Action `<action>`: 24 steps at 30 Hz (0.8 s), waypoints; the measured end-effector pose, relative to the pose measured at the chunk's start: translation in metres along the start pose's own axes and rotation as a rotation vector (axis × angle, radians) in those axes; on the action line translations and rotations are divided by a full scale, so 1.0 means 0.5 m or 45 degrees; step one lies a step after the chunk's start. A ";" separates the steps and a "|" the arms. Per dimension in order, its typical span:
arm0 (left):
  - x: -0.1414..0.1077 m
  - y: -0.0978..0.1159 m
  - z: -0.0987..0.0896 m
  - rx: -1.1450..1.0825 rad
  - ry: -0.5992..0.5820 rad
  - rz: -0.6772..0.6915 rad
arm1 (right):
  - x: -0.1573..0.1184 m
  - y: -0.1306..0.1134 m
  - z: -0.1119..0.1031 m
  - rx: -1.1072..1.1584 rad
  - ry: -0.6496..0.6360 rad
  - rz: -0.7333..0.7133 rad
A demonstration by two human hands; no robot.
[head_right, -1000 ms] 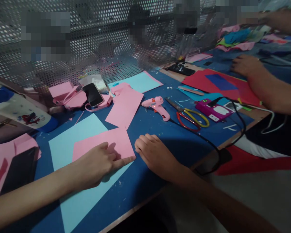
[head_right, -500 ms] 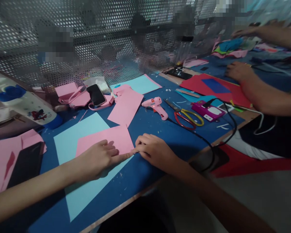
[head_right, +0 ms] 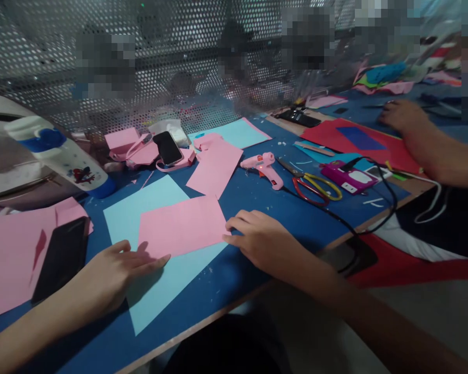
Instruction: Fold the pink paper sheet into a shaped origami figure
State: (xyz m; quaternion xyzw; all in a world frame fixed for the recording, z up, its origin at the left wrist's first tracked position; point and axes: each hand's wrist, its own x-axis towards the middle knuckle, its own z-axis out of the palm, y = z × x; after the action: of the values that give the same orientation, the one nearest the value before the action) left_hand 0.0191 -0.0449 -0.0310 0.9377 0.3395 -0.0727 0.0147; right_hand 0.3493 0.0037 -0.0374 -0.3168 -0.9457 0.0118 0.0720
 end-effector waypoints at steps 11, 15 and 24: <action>-0.075 -0.030 0.006 -0.113 0.079 -0.147 | 0.093 -0.047 0.039 0.072 -0.063 -0.459; -0.092 -0.029 0.012 -0.028 0.113 -0.122 | 0.139 -0.054 0.042 0.077 -0.126 -0.605; -0.116 -0.016 0.039 0.034 0.181 -0.145 | 0.232 -0.105 0.034 -0.024 -0.135 -0.843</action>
State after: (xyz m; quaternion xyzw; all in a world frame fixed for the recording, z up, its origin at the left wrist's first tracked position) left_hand -0.0325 -0.0770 -0.0415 0.9198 0.3913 -0.0110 -0.0261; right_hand 0.2240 0.0318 -0.0360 0.0078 -0.9998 -0.0043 0.0196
